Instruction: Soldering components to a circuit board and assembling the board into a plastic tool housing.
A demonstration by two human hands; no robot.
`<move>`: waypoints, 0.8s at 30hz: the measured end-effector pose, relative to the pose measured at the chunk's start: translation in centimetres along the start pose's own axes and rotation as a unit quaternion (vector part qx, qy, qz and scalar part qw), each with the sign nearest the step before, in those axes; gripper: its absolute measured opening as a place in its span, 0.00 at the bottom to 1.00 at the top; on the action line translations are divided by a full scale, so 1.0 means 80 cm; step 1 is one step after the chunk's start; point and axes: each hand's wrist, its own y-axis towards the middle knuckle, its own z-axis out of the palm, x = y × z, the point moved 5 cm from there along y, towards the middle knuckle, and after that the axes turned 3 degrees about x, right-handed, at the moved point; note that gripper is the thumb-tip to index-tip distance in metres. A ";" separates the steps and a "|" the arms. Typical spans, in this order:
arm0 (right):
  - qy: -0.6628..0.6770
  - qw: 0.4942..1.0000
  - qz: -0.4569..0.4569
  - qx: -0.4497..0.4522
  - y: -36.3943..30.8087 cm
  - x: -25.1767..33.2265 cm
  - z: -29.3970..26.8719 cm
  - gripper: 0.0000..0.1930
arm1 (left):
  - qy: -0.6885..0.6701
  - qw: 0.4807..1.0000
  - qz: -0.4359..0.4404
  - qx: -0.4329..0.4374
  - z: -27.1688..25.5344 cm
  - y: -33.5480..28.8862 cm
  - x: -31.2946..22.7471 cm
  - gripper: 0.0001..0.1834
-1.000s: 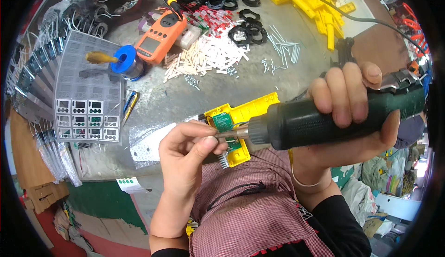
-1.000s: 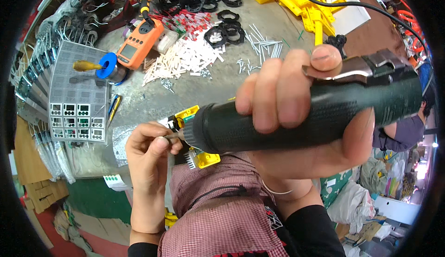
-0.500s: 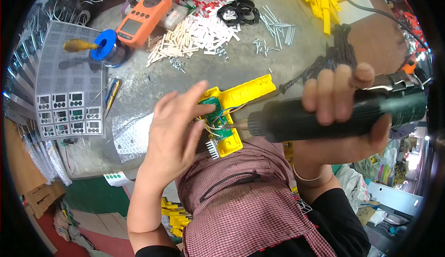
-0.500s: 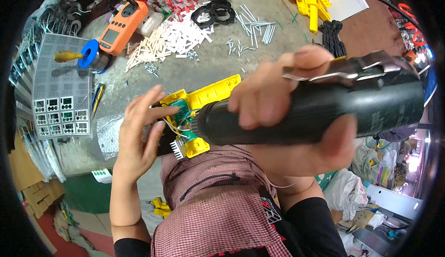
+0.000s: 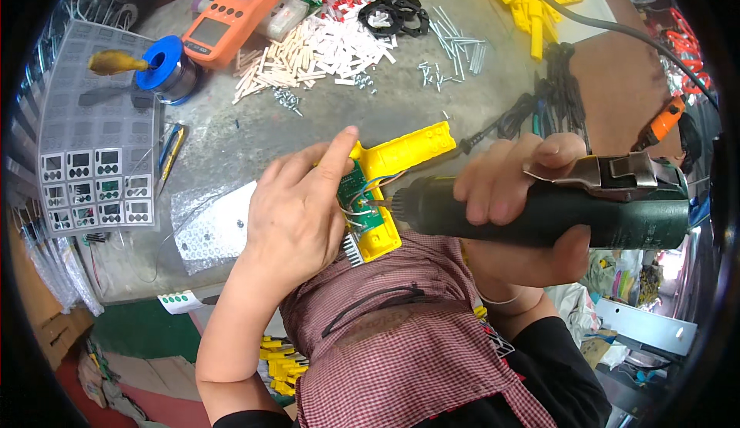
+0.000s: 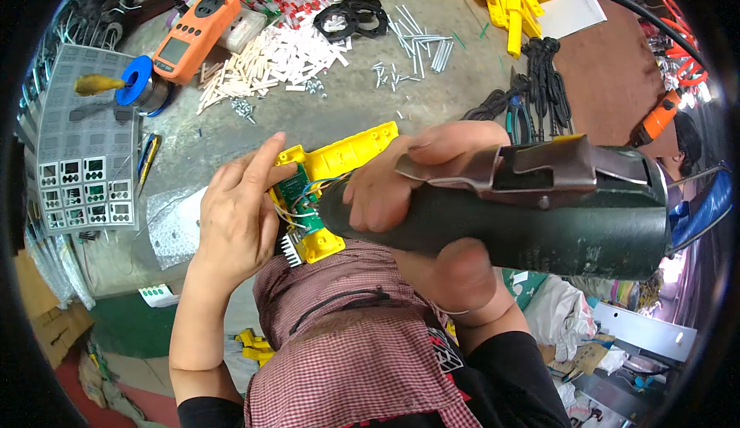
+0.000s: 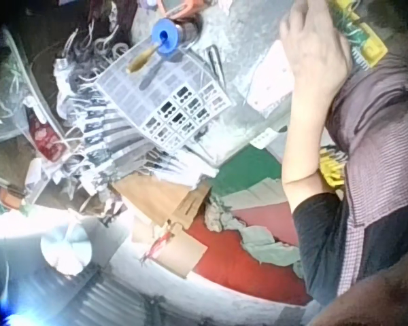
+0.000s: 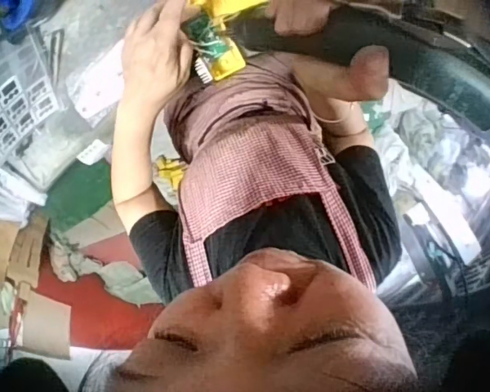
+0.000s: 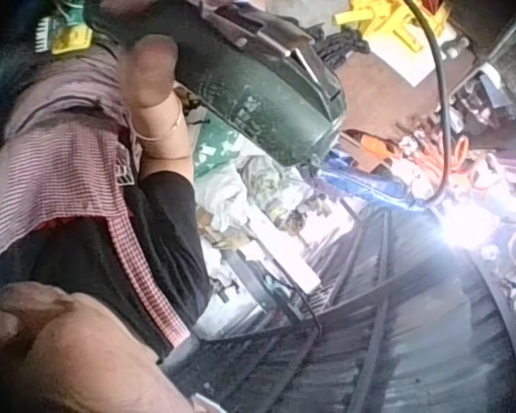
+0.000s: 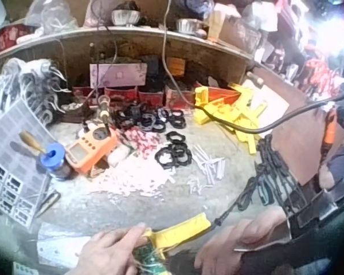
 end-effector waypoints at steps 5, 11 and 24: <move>-0.055 0.997 0.007 0.048 0.000 -0.003 0.000 0.34 | -0.020 0.999 0.007 -0.041 0.001 -0.003 0.004 0.36; -0.056 0.990 -0.022 0.127 0.001 -0.001 0.006 0.36 | -0.018 0.998 0.010 -0.052 0.001 -0.004 0.004 0.34; -0.038 0.964 0.022 0.262 0.016 -0.006 0.040 0.33 | -0.032 0.996 -0.002 -0.078 0.001 -0.003 0.005 0.33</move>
